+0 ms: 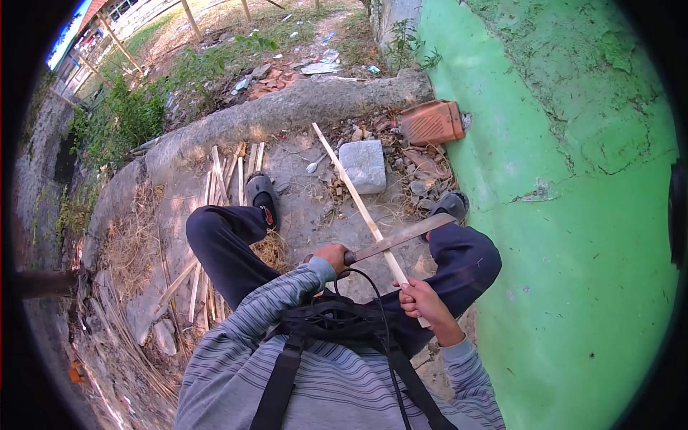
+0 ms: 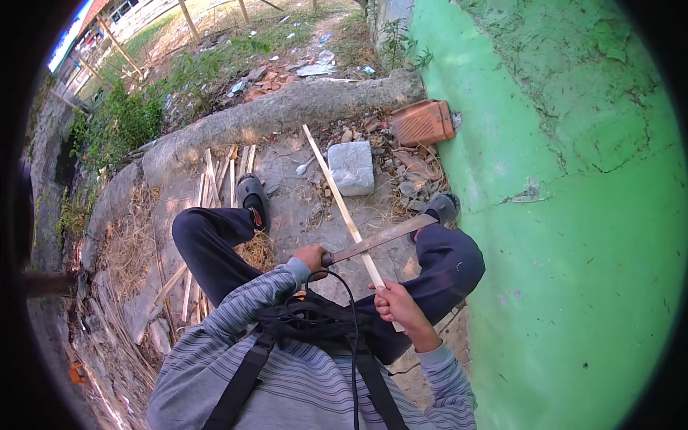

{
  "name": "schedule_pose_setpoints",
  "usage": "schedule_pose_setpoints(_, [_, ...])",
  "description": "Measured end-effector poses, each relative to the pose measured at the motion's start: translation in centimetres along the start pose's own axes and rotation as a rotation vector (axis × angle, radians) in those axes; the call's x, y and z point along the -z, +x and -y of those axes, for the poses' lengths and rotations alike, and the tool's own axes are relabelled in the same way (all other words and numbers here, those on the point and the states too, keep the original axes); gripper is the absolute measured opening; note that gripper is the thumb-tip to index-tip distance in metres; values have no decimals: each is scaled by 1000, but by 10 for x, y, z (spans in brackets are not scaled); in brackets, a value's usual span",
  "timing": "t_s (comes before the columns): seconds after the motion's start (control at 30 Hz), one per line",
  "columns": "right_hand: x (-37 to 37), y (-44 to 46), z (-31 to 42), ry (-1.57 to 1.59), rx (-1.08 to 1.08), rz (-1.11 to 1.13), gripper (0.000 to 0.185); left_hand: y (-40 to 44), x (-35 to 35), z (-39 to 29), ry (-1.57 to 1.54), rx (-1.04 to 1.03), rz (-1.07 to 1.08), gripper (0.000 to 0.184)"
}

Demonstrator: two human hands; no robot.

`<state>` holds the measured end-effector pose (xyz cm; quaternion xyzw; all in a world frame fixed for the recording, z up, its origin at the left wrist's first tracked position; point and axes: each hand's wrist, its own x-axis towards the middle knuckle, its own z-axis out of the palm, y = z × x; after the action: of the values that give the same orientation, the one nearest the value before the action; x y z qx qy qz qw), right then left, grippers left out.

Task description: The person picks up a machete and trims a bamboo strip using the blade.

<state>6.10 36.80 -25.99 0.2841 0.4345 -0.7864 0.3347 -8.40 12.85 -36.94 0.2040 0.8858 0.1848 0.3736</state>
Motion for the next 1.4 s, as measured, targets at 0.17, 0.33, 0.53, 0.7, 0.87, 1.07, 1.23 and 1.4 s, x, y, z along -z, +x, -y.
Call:
schedule_pose_setpoints(0.17, [-4,-3,-10,31,-38,-14,22,65,-4,71,-96,271,-309,35])
schedule_pose_setpoints(0.33, [-6,0,5,227,-27,58,22,44,-2,66,-149,194,-210,35])
schedule_pose_setpoints(0.53, [7,5,-8,-2,-13,-16,23,30,-24,26,-122,-61,-15,36])
schedule_pose_setpoints(0.7, [3,3,-18,-97,-7,-73,21,36,-10,27,-35,26,-55,37])
schedule_pose_setpoints(0.87, [-2,-8,-16,23,-10,-14,21,66,-4,62,-172,225,-247,33])
schedule_pose_setpoints(1.07, [-1,4,-13,170,-21,42,22,36,-9,37,-150,22,-91,32])
schedule_pose_setpoints(1.23, [3,3,-26,111,-33,24,22,47,-7,42,-55,93,-28,34])
schedule_pose_setpoints(1.4, [-6,-6,-27,103,-31,9,21,75,10,70,-55,251,-87,37])
